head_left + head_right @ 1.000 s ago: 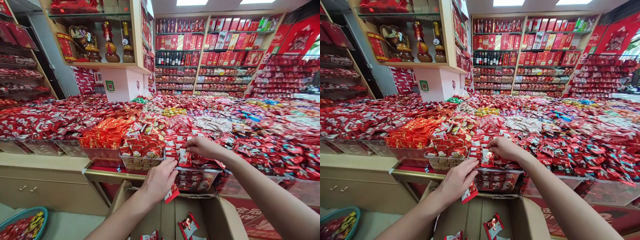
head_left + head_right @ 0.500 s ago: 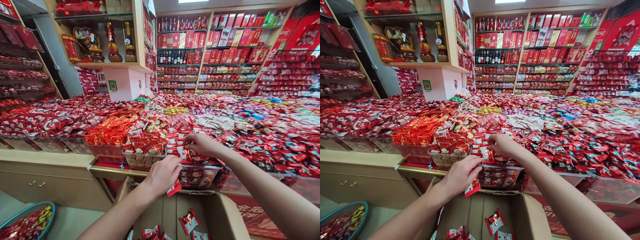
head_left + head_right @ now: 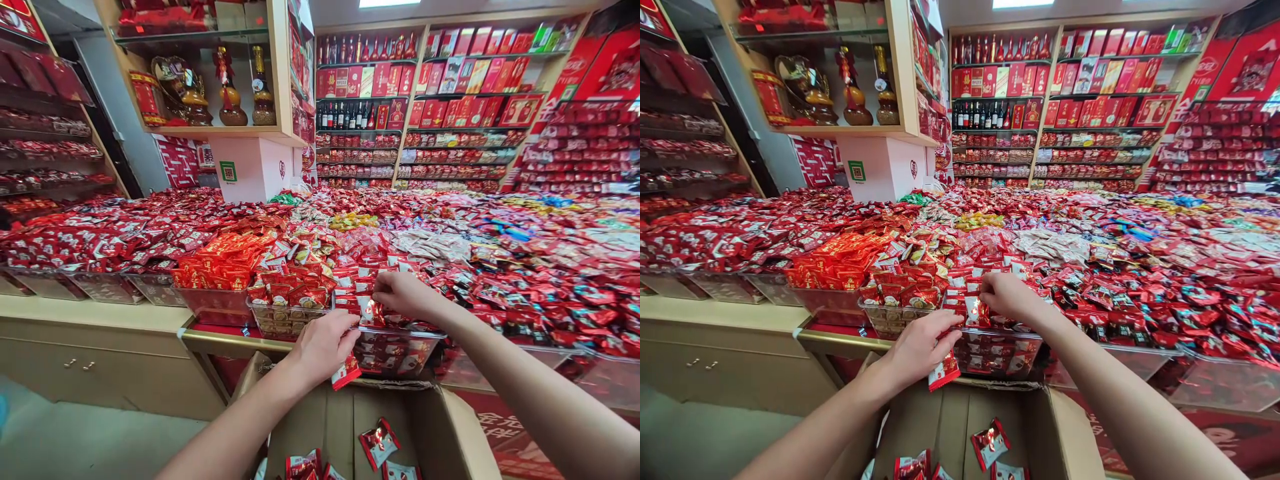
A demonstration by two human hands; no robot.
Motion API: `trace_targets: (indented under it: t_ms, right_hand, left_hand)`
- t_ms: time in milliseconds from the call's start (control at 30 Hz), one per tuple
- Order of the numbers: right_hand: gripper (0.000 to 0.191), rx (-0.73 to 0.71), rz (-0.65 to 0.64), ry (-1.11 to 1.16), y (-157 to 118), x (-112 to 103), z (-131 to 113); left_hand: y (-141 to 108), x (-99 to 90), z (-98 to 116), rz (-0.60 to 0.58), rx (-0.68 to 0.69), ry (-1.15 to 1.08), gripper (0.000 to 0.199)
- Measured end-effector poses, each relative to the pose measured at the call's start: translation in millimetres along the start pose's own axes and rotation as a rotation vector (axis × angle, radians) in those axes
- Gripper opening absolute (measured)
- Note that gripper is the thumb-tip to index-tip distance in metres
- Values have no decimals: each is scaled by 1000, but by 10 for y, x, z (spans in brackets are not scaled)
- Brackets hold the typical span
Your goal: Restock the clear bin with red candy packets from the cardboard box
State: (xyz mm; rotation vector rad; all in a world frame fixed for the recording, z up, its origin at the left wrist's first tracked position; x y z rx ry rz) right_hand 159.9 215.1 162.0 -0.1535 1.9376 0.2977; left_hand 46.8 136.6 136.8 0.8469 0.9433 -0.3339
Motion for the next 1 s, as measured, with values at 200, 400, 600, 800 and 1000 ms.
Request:
trace_targets:
  t_ms: [200,400,600,800,1000]
  right_hand:
    - [14,27,-28,28,-5,0,50]
    - [18,31,121,30,-149,-138,-55]
    - [22,16,1,457,-644,144,-376]
    - [27,156,-247,907,-815,619,-376]
    - [22,205,52,675,-1287,346,51]
  left_hand:
    - [-4,-72,-153,123,-110,-147,24]
    - [-10,-210,-339,253,-196,-238,31]
    - [-20,-374,-176,430,-97,-288,34]
    - [-174,-182,-106,465,-235,-643,34]
    - [-410,59,-287,478,-497,-1072,35]
Point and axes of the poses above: each hand's wrist, its own y-axis towards the middle knuckle, its own x-axis out of the palm, z = x × y, the point moved 8 cm from there along y, towards the middle knuckle, and after that the axes turned 13 degrees about x, right-handed, at the moved point
